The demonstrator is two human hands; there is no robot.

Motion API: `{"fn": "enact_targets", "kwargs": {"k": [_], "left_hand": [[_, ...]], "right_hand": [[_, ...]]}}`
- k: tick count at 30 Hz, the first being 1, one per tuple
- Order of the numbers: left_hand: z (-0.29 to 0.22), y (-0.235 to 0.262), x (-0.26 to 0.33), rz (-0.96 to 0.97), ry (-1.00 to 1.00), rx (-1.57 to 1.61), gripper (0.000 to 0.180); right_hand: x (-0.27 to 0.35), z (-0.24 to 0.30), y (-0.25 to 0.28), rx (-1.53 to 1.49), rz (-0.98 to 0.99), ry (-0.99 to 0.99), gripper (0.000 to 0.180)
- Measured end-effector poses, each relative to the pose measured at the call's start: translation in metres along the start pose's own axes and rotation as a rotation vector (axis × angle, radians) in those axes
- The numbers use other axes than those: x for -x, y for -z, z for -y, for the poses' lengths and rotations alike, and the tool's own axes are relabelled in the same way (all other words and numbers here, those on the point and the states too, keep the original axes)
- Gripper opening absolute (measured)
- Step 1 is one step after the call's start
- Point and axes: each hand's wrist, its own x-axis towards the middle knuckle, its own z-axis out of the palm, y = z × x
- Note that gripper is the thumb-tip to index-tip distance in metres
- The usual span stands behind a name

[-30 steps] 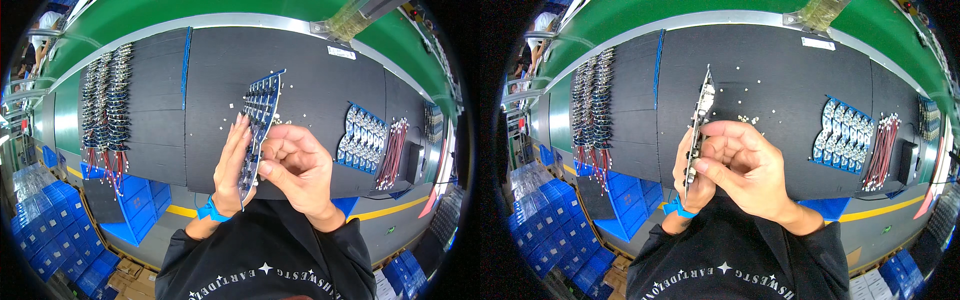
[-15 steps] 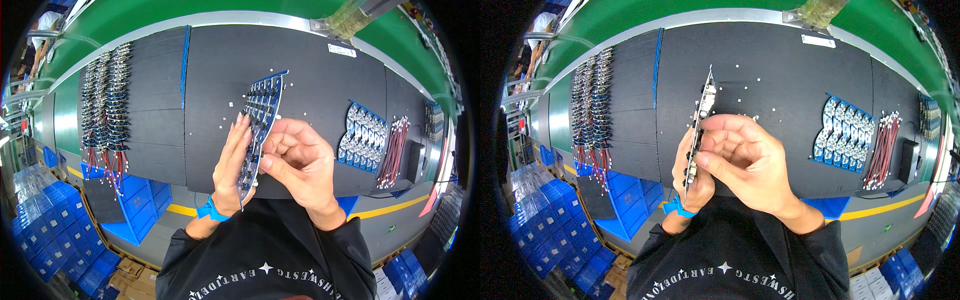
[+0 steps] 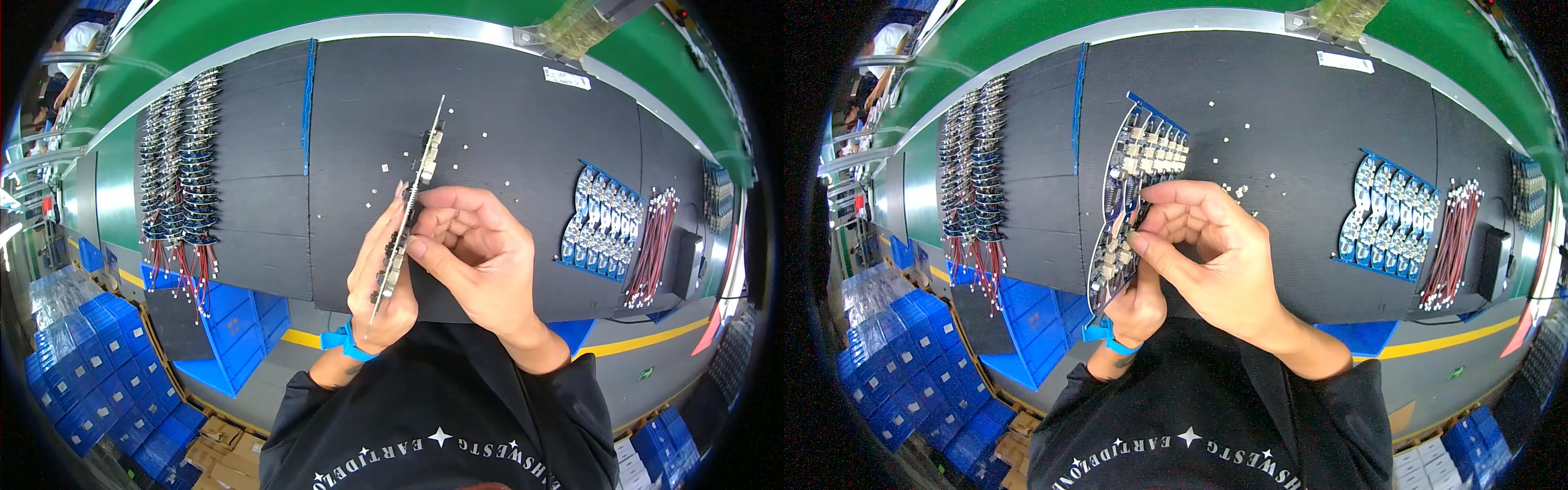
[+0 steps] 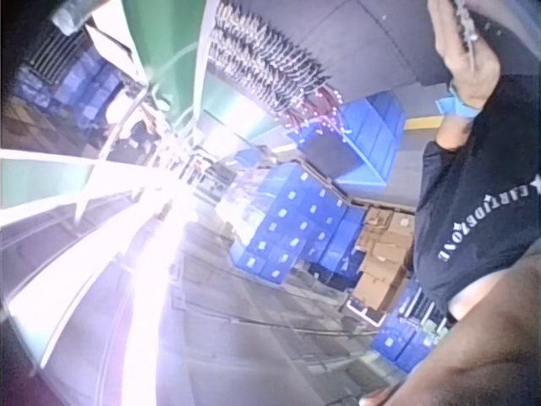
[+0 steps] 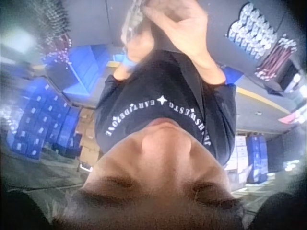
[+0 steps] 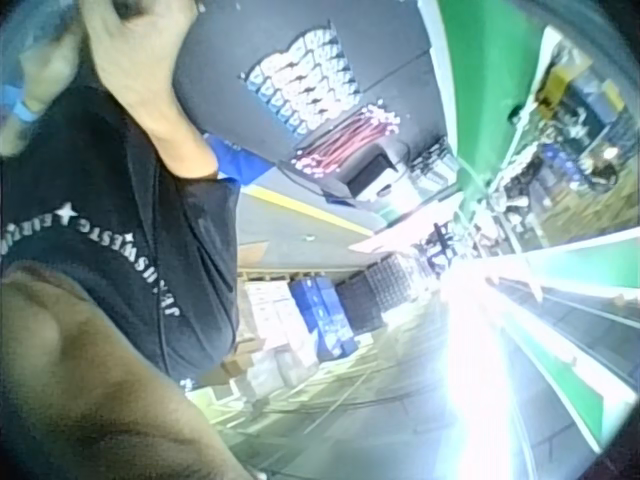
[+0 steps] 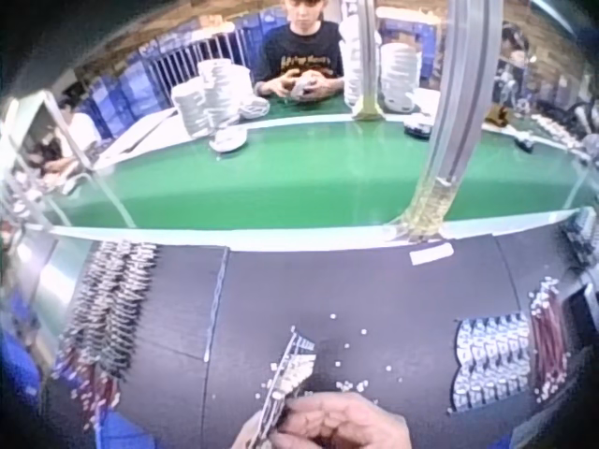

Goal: The recorder is inserting LED components into circular circuit board panels and organizing wiring harnesses at a factory workstation.

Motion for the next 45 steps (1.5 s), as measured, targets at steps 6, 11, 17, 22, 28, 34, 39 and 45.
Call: {"fn": "enact_targets", "kwargs": {"k": [6, 11, 17, 22, 28, 34, 39, 45], "left_hand": [[-0.008, 0.016, -0.028, 0.03, -0.411, -0.581, 0.041], [-0.01, 0.006, -0.021, 0.125, -0.505, -0.588, 0.04], [-0.023, -0.016, -0.007, 0.108, -0.317, -0.397, 0.045], [-0.025, -0.008, 0.0, 0.006, -0.043, -0.282, 0.034], [-0.032, -0.039, 0.019, 0.159, 0.262, 0.356, 0.071], [-0.041, -0.076, -0.017, 0.756, -0.011, 0.01, 0.076], [-0.018, -0.106, -0.02, 0.834, -0.264, -0.406, 0.069], [-0.015, -0.136, -0.018, 0.845, -0.397, -0.584, 0.067]], "right_hand": [[0.007, -0.012, 0.032, 0.315, -0.243, 0.0, 0.017], [0.015, -0.023, 0.033, 0.459, 0.007, 0.129, 0.057], [0.012, -0.035, 0.017, 0.303, 0.234, 0.094, 0.072], [-0.004, -0.028, 0.012, 0.266, 0.182, 0.033, 0.073], [0.011, 0.01, 0.041, -0.03, -0.426, -0.019, 0.049], [0.064, 0.081, 0.181, 0.447, -0.953, 0.292, 0.041], [0.086, 0.09, 0.236, 0.57, -0.916, 0.138, 0.041], [0.083, 0.071, 0.254, 0.973, -0.853, 0.154, 0.037]]}}
